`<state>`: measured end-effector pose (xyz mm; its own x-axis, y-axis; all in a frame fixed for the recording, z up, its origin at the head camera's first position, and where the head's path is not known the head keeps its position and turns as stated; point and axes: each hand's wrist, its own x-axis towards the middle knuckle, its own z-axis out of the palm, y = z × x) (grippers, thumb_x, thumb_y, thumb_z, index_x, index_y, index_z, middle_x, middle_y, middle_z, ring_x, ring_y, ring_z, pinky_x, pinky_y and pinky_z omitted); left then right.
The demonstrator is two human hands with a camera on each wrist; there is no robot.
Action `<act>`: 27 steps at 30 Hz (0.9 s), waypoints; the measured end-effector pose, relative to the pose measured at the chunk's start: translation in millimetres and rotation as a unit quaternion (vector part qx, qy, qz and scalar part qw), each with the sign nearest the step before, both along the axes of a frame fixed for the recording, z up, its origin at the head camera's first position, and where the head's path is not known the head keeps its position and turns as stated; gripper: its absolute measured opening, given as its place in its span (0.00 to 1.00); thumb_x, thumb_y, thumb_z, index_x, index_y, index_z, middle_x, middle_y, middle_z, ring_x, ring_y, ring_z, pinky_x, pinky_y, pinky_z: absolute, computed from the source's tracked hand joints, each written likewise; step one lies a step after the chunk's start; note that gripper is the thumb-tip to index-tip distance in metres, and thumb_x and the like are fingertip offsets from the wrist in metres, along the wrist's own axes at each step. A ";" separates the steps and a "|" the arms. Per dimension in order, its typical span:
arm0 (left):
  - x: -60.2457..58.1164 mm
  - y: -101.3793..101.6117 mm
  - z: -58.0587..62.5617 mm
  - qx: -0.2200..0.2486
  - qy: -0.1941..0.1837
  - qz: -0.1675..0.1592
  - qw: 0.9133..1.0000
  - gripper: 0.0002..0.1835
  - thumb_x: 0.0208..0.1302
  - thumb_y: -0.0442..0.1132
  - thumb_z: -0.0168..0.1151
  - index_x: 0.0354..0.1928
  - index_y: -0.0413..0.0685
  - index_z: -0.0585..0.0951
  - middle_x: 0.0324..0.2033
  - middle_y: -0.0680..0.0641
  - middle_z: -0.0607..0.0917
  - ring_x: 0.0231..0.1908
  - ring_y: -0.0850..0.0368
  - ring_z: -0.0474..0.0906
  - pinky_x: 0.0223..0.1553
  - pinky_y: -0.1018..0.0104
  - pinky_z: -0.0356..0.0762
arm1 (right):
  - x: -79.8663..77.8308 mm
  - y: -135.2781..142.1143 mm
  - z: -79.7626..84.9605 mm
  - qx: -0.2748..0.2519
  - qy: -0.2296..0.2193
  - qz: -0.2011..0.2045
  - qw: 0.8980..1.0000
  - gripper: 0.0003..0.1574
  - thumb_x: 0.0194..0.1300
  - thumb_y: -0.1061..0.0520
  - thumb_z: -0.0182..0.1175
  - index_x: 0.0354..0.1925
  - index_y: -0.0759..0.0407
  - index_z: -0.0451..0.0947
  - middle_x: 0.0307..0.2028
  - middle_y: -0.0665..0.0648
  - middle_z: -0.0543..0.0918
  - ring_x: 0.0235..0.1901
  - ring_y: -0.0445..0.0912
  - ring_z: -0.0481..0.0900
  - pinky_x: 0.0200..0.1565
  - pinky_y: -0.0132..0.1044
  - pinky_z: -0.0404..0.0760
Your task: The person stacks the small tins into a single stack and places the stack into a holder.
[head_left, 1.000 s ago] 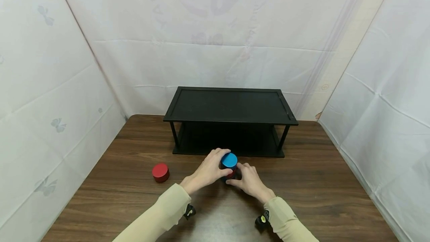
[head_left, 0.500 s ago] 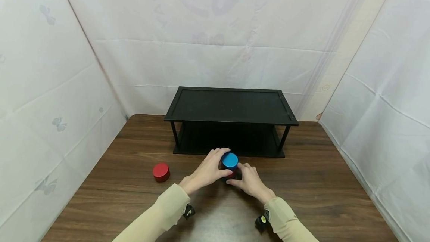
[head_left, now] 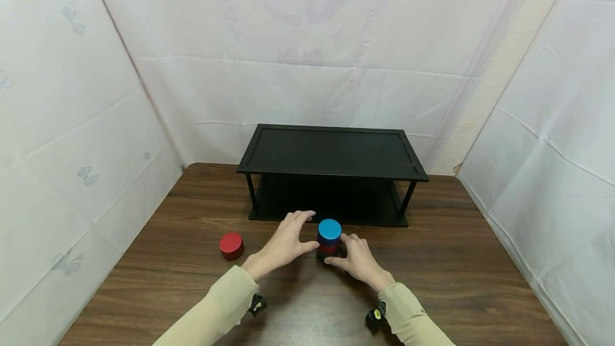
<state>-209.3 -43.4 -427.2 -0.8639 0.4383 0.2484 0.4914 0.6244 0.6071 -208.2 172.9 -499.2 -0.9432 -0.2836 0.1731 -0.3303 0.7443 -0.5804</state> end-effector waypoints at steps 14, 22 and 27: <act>-0.2 -31.0 -1.3 0.003 0.007 0.051 0.999 0.35 0.55 0.41 0.72 0.64 0.43 0.70 0.56 0.44 0.77 0.55 0.49 0.70 0.56 0.49 0.73 | 0.6 0.7 -1.4 -0.003 -0.027 -0.017 0.999 0.38 0.52 0.39 0.71 0.55 0.59 0.76 0.44 0.57 0.80 0.44 0.51 0.73 0.48 0.51 0.74; -0.9 -49.0 -4.2 -0.002 0.036 0.068 0.997 0.34 0.53 0.41 0.73 0.63 0.41 0.72 0.55 0.43 0.78 0.54 0.48 0.70 0.54 0.49 0.73 | 0.9 0.6 -1.6 -0.002 -0.016 -0.012 1.000 0.38 0.52 0.39 0.71 0.53 0.60 0.77 0.43 0.56 0.81 0.43 0.48 0.74 0.49 0.50 0.73; -0.9 -58.7 -4.8 -0.002 0.058 0.080 0.995 0.34 0.52 0.40 0.74 0.61 0.40 0.73 0.53 0.42 0.79 0.53 0.45 0.71 0.54 0.46 0.70 | 0.8 0.9 -1.7 0.001 -0.013 -0.010 1.000 0.38 0.52 0.40 0.71 0.54 0.61 0.76 0.43 0.56 0.81 0.43 0.47 0.74 0.49 0.49 0.73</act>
<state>-210.2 -102.2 -432.0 -0.8879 0.2991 0.3494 0.4527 0.7031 0.5484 -207.4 173.8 -501.0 -0.9529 -0.2645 0.1486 -0.3003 0.7518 -0.5871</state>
